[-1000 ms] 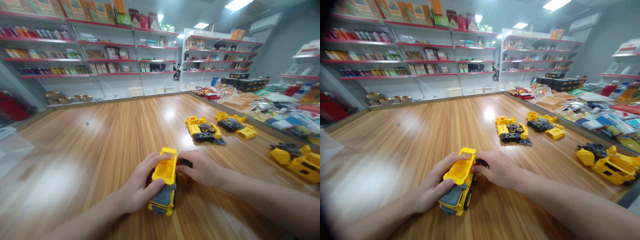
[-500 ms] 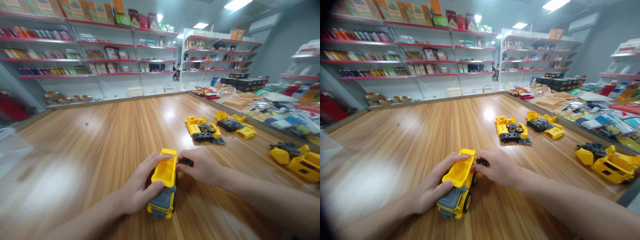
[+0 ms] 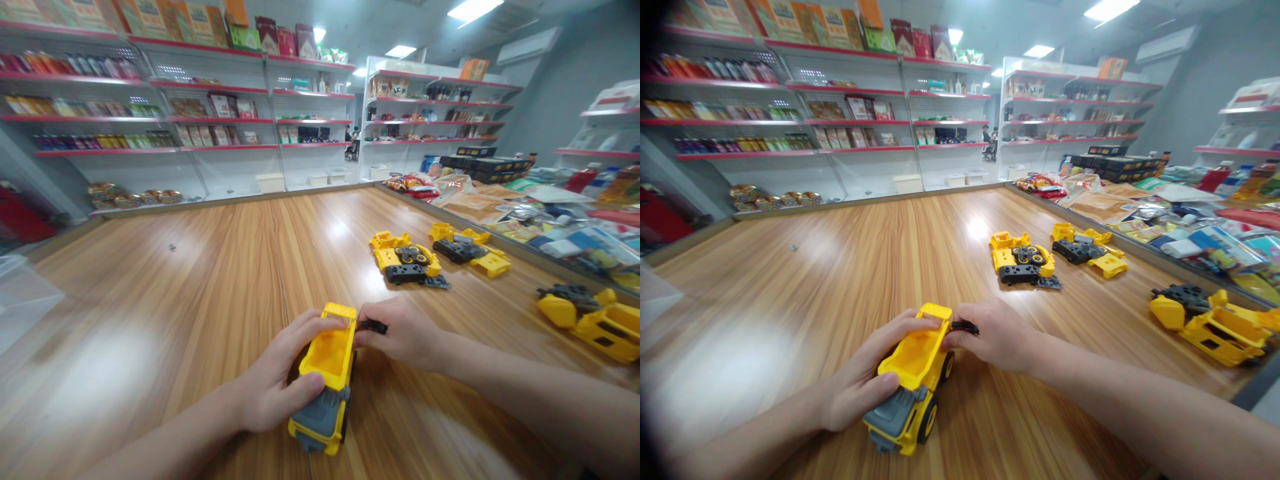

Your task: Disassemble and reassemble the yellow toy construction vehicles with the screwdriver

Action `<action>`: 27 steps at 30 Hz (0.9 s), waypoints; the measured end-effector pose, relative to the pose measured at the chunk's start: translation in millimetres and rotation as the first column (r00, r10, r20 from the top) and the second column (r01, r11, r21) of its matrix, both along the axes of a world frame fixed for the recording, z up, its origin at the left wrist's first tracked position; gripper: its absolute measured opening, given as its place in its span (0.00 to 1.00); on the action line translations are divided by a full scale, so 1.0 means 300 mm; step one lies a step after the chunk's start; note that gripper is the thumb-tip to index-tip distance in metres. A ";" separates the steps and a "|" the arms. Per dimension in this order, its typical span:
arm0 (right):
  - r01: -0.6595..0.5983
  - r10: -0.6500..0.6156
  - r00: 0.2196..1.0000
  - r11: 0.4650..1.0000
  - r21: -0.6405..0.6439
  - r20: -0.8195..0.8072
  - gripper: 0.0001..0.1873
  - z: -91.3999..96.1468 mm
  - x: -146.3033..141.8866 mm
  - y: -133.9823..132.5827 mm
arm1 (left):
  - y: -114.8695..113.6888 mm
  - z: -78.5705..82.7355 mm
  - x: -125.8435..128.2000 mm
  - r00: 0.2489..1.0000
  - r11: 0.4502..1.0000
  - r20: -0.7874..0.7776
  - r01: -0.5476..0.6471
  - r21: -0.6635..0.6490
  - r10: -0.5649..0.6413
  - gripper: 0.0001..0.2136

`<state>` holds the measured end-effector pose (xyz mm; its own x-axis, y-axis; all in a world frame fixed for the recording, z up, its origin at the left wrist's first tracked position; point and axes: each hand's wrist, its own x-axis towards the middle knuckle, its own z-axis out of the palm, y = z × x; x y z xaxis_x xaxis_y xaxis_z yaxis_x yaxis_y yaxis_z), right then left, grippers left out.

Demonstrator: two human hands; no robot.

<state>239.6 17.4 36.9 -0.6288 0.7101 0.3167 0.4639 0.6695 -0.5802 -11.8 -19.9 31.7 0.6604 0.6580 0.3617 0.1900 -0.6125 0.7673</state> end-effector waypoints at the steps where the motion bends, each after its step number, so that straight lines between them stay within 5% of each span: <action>1: -0.007 0.007 1.000 1.000 0.001 0.000 0.09 0.000 0.001 0.001 | 0.000 0.000 -0.001 1.000 1.000 -0.004 0.005 0.007 -0.005 0.24; 16: 0.002 -0.002 1.000 1.000 0.027 0.013 0.11 -0.002 -0.003 -0.004 | 0.000 -0.002 0.002 1.000 1.000 -0.004 0.016 0.004 -0.016 0.25; 27: 0.026 -0.025 1.000 0.997 -0.071 0.003 0.15 -0.020 -0.008 -0.009 | -0.001 -0.002 0.003 0.998 0.998 -0.007 0.058 -0.024 -0.058 0.26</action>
